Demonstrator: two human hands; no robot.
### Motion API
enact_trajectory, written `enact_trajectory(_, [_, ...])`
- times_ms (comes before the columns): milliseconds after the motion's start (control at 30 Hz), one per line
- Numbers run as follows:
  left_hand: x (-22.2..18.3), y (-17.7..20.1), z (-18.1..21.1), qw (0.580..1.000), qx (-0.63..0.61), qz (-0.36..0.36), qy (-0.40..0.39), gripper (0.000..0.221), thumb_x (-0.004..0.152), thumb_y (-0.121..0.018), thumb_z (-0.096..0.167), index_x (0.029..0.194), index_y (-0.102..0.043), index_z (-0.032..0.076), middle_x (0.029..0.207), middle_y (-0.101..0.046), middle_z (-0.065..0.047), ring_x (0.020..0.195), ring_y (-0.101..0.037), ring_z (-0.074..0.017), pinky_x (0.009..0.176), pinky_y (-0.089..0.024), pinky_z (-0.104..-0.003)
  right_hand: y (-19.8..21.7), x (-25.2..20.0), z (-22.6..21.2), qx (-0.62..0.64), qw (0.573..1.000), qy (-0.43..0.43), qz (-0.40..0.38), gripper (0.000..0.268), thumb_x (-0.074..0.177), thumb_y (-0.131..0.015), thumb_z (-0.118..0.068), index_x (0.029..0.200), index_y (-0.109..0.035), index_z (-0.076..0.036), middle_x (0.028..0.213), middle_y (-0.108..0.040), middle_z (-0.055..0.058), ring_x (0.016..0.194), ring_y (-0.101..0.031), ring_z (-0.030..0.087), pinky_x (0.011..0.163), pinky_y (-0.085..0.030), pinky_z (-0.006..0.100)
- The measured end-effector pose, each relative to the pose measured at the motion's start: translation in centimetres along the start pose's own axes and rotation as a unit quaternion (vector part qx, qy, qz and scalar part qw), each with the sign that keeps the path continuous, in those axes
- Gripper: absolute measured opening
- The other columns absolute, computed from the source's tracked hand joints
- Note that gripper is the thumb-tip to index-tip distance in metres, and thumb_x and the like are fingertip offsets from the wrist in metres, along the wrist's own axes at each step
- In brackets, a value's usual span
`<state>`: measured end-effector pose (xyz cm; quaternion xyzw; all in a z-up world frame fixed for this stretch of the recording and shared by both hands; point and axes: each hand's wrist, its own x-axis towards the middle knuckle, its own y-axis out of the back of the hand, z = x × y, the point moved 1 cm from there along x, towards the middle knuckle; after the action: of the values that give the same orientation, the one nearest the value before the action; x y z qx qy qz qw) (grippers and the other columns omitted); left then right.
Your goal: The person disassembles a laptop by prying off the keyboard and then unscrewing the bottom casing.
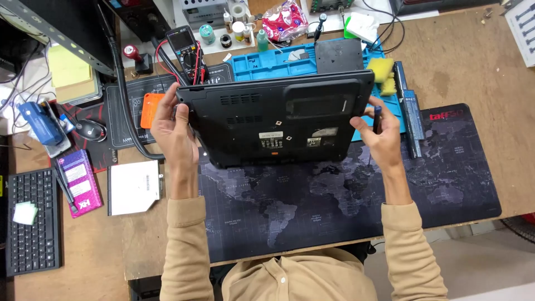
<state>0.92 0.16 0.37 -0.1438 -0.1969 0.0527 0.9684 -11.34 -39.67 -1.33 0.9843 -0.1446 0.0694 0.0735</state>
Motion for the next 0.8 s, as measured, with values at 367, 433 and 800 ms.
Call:
enact_trajectory(367, [-1.4, -0.2, 2.2, 0.999, 0.025, -0.015, -0.034, 0.036, 0.103, -0.06, 0.001, 0.139, -0.057, -0.002, 0.114, -0.059, -0.017, 0.105, -0.064, -0.0234, 0.1, -0.059, -0.038, 0.5, -0.1, -1.7, 0.021, 1.0, 0.016, -0.011, 0.044, 0.094, -0.073, -0.005, 0.134, -0.058, -0.01, 0.107, -0.069, 0.006, 0.044, -0.039, -0.004, 0.038, -0.034, 0.017])
enact_trajectory(433, [-1.9, -0.2, 2.6, 0.999, 0.029, -0.016, -0.032, 0.036, 0.103, -0.061, 0.004, 0.139, -0.058, -0.001, 0.113, -0.059, -0.015, 0.104, -0.064, -0.021, 0.099, -0.058, -0.036, 0.8, -0.2, -2.8, 0.011, 1.0, 0.003, -0.012, 0.043, 0.091, -0.076, -0.007, 0.13, -0.06, -0.011, 0.106, -0.07, 0.003, 0.048, -0.043, -0.007, 0.039, -0.036, 0.015])
enact_trajectory(800, [-5.3, -7.0, 7.9, 0.984, 0.113, 0.134, -0.017, 0.03, 0.104, -0.061, 0.024, 0.124, -0.043, 0.011, 0.133, -0.059, -0.02, 0.132, -0.059, -0.0258, 0.108, -0.047, -0.028, 2.4, 1.1, -12.0, -0.135, 0.988, 0.018, -0.073, 0.04, 0.105, -0.053, -0.043, 0.112, -0.068, -0.007, 0.065, -0.03, -0.009, 0.053, -0.022, 0.002, 0.049, -0.014, 0.022])
